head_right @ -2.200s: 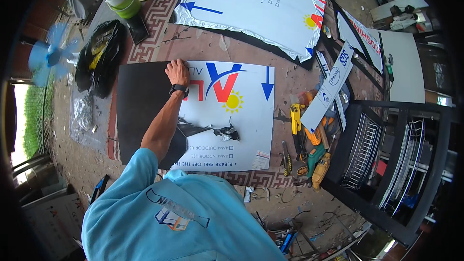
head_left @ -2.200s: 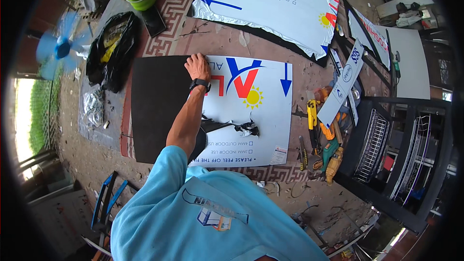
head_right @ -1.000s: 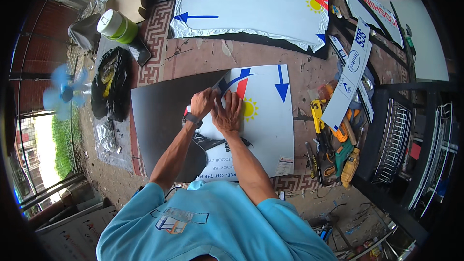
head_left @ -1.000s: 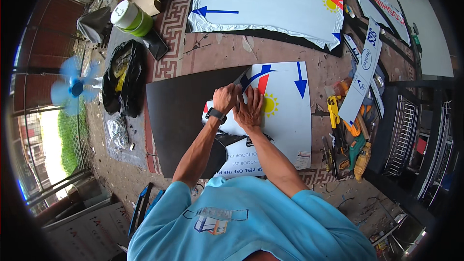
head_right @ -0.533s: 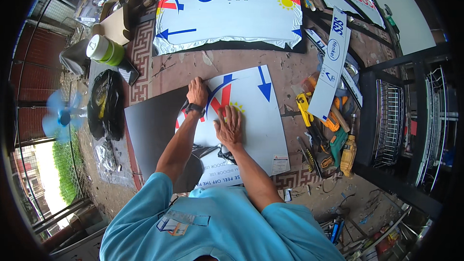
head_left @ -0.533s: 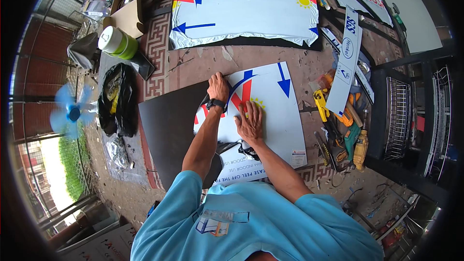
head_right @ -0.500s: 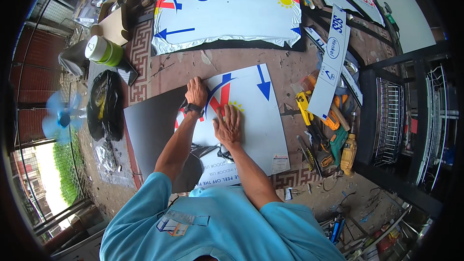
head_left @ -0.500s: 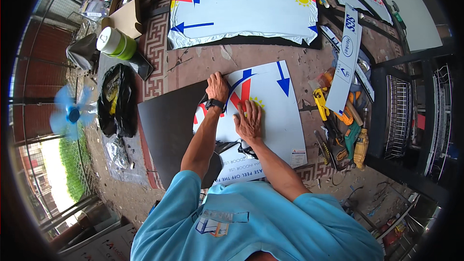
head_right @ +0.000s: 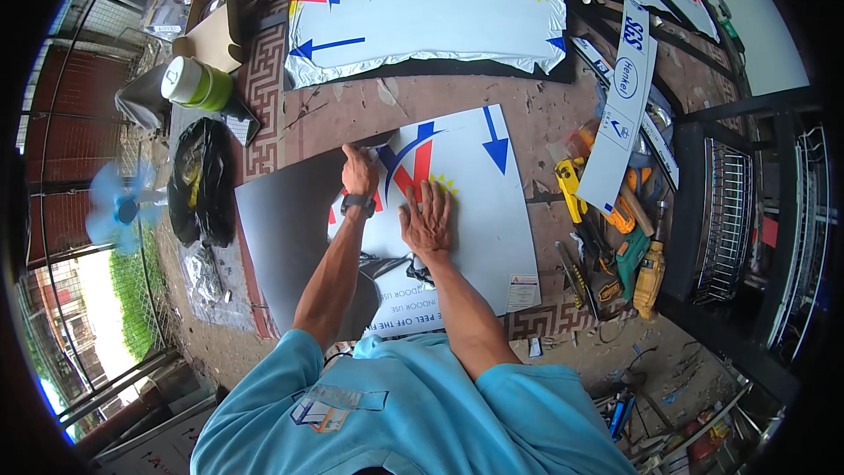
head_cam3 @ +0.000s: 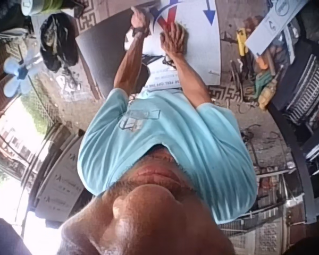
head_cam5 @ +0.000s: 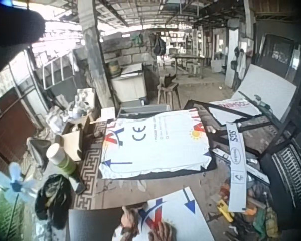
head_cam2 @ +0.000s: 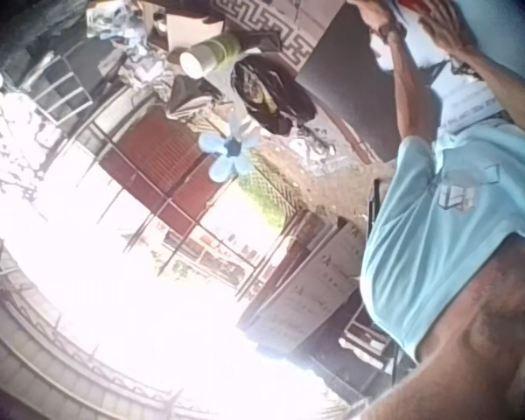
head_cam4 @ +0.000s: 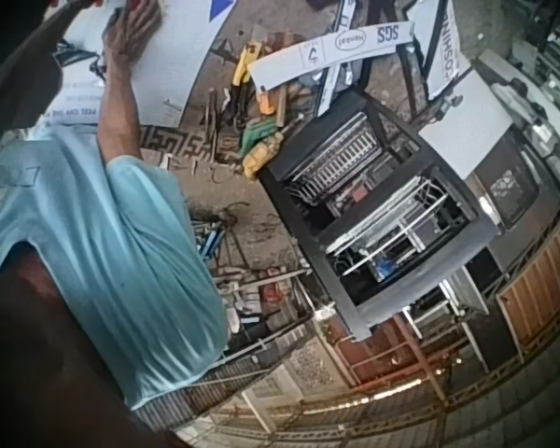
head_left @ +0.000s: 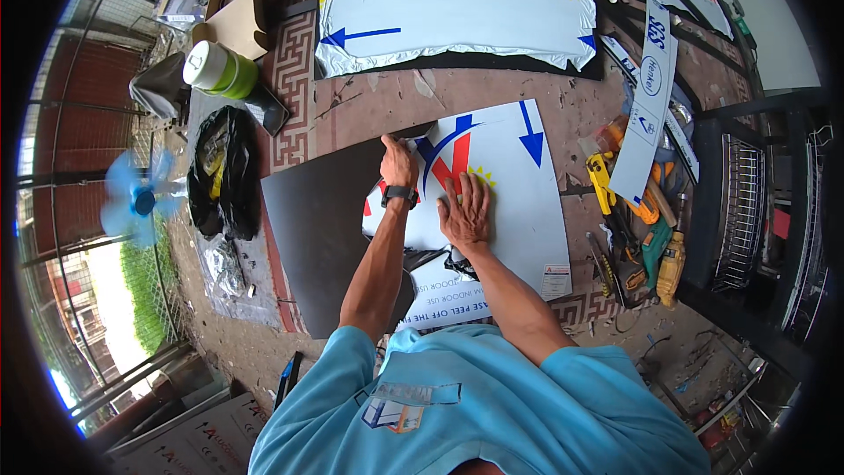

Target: The person cuts along the edges of a panel using a utility knife and peels off the protective plastic film by hand.

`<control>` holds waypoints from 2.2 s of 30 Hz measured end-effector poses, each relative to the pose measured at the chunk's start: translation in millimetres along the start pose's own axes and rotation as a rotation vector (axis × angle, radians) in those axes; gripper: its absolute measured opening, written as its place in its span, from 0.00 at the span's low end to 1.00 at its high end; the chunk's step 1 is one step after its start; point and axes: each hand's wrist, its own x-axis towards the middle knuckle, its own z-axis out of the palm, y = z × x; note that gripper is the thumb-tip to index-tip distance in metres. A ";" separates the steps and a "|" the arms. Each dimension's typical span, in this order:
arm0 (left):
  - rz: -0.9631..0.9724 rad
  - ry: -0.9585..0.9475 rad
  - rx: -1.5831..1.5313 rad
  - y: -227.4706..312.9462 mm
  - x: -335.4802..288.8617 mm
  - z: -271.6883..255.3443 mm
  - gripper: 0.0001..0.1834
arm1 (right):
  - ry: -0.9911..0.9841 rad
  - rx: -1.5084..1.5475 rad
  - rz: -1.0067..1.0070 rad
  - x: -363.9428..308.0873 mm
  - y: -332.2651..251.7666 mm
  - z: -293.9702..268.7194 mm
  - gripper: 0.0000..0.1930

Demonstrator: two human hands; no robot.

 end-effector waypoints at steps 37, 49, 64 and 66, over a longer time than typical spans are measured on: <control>0.311 -0.522 0.325 68.9 -32.4 49.6 0.23 | -0.101 -0.028 0.098 -8.3 3.6 13.6 0.30; 0.570 -0.061 0.155 85.3 -19.4 41.2 0.39 | 0.026 0.052 0.045 2.9 1.1 2.3 0.21; 0.481 -0.498 -0.152 95.2 -100.4 80.3 0.04 | -0.038 0.067 0.053 -0.8 7.5 14.3 0.27; 0.431 -0.519 -0.047 92.8 -103.9 75.7 0.06 | -0.077 0.083 0.025 -3.1 3.5 8.8 0.27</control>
